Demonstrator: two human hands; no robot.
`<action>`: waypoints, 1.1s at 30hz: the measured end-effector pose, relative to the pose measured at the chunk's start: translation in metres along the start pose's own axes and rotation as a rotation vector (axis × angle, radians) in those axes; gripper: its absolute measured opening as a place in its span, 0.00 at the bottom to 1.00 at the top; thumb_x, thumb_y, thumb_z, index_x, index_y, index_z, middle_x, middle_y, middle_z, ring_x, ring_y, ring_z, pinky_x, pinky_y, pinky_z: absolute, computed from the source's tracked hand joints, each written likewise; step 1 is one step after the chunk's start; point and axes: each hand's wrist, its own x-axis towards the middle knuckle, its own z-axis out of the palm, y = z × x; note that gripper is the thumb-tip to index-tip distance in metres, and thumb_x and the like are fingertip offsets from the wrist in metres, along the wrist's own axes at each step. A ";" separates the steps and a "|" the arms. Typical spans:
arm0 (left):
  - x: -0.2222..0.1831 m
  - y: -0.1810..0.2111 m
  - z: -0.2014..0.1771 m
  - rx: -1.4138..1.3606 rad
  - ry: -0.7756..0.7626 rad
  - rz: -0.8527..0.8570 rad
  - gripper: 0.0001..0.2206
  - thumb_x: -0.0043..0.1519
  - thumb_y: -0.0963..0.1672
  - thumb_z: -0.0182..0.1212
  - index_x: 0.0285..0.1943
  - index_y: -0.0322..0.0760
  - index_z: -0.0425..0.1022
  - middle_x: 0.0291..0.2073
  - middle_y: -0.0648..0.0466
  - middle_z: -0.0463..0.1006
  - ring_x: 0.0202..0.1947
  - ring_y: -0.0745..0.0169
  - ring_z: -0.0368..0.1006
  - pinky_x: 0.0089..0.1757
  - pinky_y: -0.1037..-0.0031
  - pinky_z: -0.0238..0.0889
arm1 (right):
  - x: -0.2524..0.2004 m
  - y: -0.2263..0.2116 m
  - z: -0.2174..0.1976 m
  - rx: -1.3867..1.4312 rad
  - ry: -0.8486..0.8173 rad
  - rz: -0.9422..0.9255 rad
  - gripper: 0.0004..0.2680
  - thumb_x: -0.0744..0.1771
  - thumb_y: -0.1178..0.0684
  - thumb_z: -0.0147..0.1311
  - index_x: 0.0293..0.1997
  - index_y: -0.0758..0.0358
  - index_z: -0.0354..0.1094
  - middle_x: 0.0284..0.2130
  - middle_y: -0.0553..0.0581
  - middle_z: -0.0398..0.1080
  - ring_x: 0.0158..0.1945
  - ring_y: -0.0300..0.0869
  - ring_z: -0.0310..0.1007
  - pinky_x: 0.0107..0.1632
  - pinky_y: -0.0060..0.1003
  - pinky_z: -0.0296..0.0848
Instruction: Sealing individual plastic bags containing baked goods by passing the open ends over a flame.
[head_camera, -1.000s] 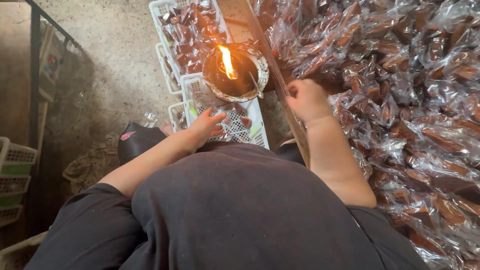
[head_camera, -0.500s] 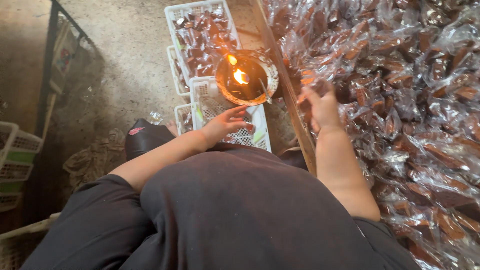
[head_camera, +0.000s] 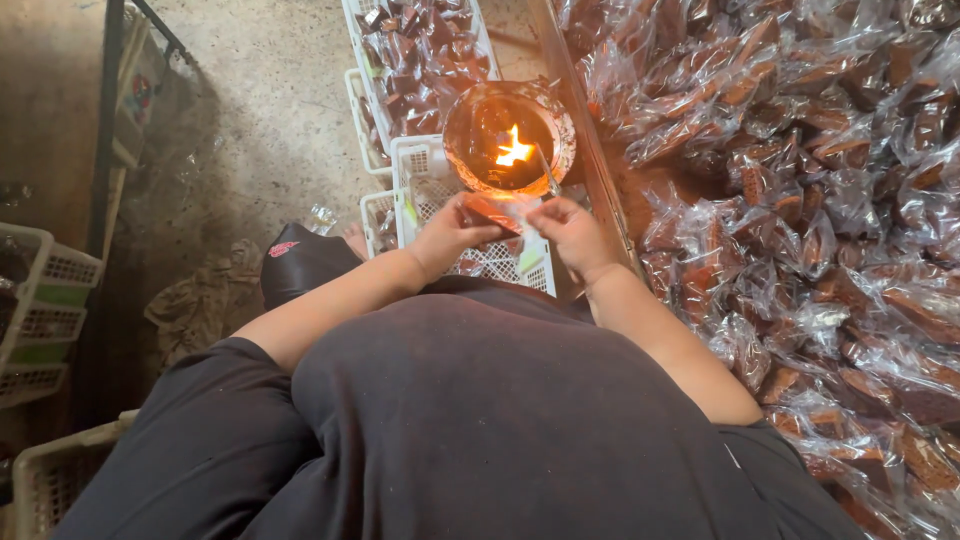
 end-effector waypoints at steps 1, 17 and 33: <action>-0.005 0.010 -0.004 -0.029 0.019 0.054 0.18 0.56 0.41 0.74 0.51 0.36 0.71 0.37 0.48 0.80 0.30 0.65 0.77 0.23 0.80 0.74 | 0.011 0.016 -0.004 0.152 0.082 -0.013 0.05 0.66 0.56 0.66 0.40 0.52 0.74 0.29 0.47 0.73 0.31 0.32 0.74 0.34 0.23 0.76; 0.019 -0.023 -0.035 0.025 0.091 -0.014 0.14 0.53 0.46 0.80 0.42 0.35 0.83 0.33 0.51 0.84 0.31 0.72 0.76 0.31 0.78 0.76 | -0.010 -0.024 0.001 -0.424 -0.101 -0.208 0.08 0.59 0.47 0.73 0.39 0.45 0.83 0.25 0.51 0.71 0.25 0.34 0.64 0.32 0.28 0.69; 0.026 -0.035 -0.016 0.844 -0.343 0.003 0.21 0.57 0.56 0.67 0.53 0.44 0.75 0.38 0.49 0.81 0.46 0.47 0.79 0.49 0.59 0.70 | 0.007 -0.010 -0.002 0.579 -0.012 0.110 0.03 0.72 0.53 0.51 0.44 0.56 0.68 0.33 0.56 0.74 0.40 0.40 0.79 0.46 0.32 0.81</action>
